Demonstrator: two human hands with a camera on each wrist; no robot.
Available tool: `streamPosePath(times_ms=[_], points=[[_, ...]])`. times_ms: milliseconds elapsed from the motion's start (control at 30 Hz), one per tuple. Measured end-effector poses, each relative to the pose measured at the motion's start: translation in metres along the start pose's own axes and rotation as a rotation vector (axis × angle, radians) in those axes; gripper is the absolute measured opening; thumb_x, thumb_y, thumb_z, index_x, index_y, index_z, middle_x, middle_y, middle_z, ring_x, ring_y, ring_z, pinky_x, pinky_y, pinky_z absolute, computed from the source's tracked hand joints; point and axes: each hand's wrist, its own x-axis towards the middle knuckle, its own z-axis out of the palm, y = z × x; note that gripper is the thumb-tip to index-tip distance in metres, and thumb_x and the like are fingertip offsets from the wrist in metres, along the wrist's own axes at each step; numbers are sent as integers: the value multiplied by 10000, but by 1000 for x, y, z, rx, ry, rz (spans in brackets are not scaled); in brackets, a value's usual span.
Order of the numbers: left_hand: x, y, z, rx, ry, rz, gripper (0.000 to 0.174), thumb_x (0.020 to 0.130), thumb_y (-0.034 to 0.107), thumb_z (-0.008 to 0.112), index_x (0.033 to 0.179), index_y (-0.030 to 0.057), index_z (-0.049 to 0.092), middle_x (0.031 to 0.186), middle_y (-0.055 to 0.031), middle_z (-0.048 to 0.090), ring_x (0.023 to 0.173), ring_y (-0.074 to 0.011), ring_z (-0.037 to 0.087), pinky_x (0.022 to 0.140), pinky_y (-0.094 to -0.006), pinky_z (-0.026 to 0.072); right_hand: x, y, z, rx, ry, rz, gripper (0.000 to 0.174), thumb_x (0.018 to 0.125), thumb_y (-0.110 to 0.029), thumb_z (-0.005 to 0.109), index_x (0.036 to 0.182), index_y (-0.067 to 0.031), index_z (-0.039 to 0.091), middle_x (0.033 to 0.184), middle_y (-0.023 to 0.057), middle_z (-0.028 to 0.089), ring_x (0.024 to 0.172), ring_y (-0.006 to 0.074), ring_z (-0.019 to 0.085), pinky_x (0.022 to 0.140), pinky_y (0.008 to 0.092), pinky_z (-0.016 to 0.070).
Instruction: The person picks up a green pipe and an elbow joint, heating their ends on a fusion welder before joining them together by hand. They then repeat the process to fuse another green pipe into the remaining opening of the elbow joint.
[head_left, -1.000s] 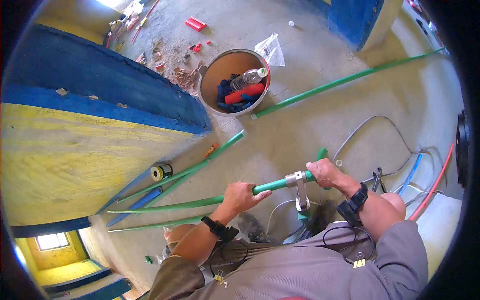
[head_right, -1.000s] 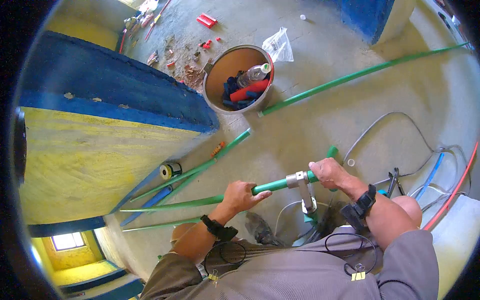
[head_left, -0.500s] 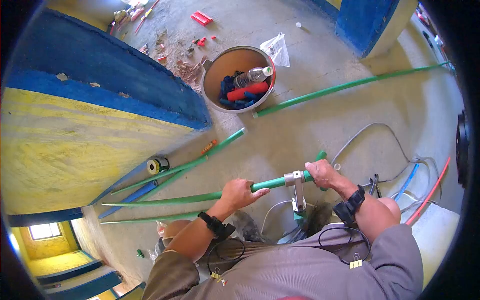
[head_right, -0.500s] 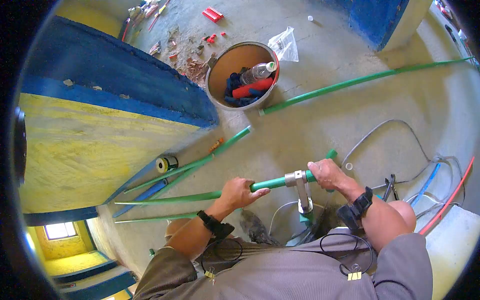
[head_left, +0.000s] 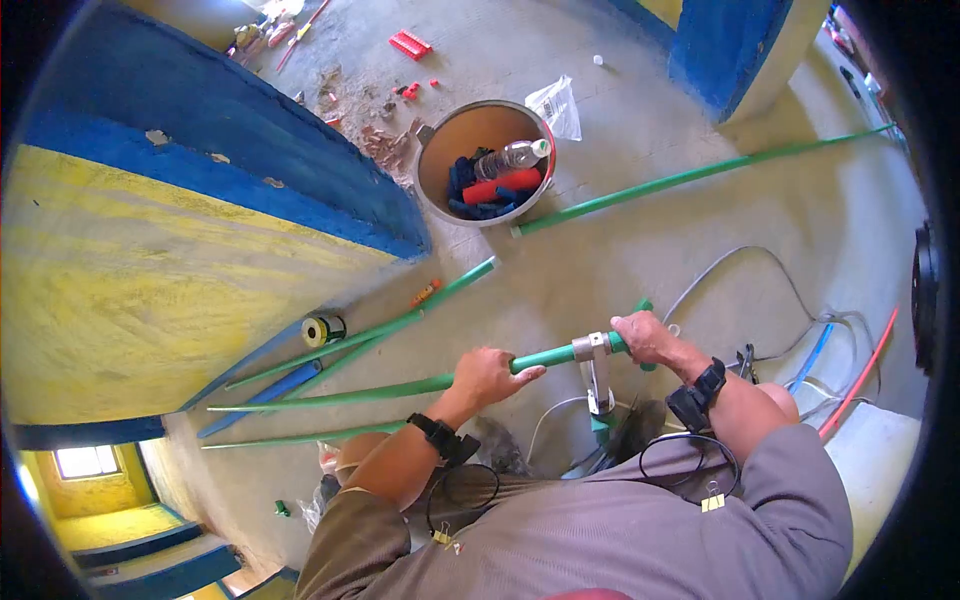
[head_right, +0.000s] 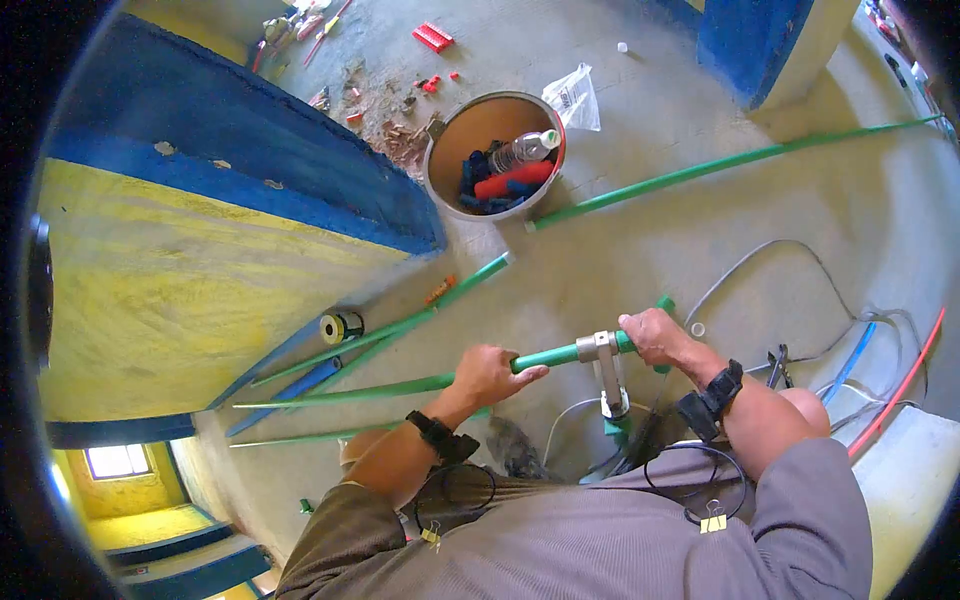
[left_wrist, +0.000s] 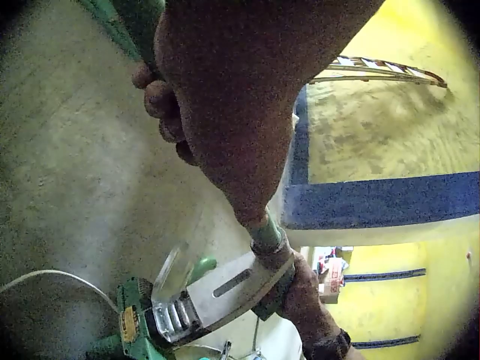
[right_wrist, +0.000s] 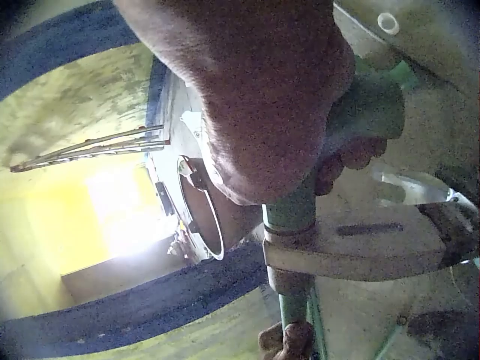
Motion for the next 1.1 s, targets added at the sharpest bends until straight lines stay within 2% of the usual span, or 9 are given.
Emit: streamPosePath(times_ms=[67,100,400,467,600,667,800,1000,1100], points=[[1,-1,2,15,-32,-10,648,755,702,581,693,69,707,584,-164,604,566,-355,605,558,-456,492,1,1,2,24,-22,117,211,925,-171,431,807,-19,519,658,207,582,599,414,592,526,489,459],[1,-1,1,16,-21,-4,648,755,702,581,693,69,707,584,-164,604,566,-355,605,558,-456,492,3,4,2,-154,-15,-37,212,922,-166,428,800,-22,523,662,214,582,614,413,597,534,496,461],[0,2,-2,30,-61,-23,665,770,715,548,713,72,707,634,-171,628,611,-356,623,582,-463,507,2,-1,-1,-67,-8,14,307,953,-204,363,777,-16,531,656,229,581,628,415,598,553,514,455],[0,0,-2,37,-68,-27,661,770,711,551,727,70,711,639,-172,631,617,-356,625,583,-462,507,-1,-10,-5,194,-49,261,393,969,-250,339,737,-7,544,613,220,574,590,388,604,547,487,472],[0,0,2,-25,-67,-46,654,770,700,562,765,67,724,651,-178,636,627,-358,626,585,-459,506,-2,1,2,-51,37,13,488,976,-302,328,673,3,559,550,199,555,534,346,604,533,449,490],[0,1,-1,-9,-79,-51,655,771,700,563,771,65,726,654,-177,637,630,-359,627,588,-459,506,1,-2,2,165,11,227,505,971,-327,333,663,5,555,540,189,553,520,335,603,531,441,496],[0,-1,1,8,-57,-34,665,768,706,562,779,62,727,660,-173,641,636,-360,630,601,-460,505,2,2,2,152,-7,232,442,964,-305,347,707,0,540,585,205,571,542,356,605,524,466,484],[2,1,-3,64,-99,-34,675,766,728,539,787,81,732,679,-172,648,647,-356,635,610,-460,511,8,23,7,-267,87,-164,431,957,-309,361,709,-3,535,611,219,580,555,368,605,528,477,477],[-2,2,0,18,-99,-50,688,767,737,526,781,81,731,684,-175,650,649,-358,635,611,-461,512,-2,-1,2,68,-9,115,430,956,-310,365,710,1,532,598,219,574,565,361,614,538,474,482]])
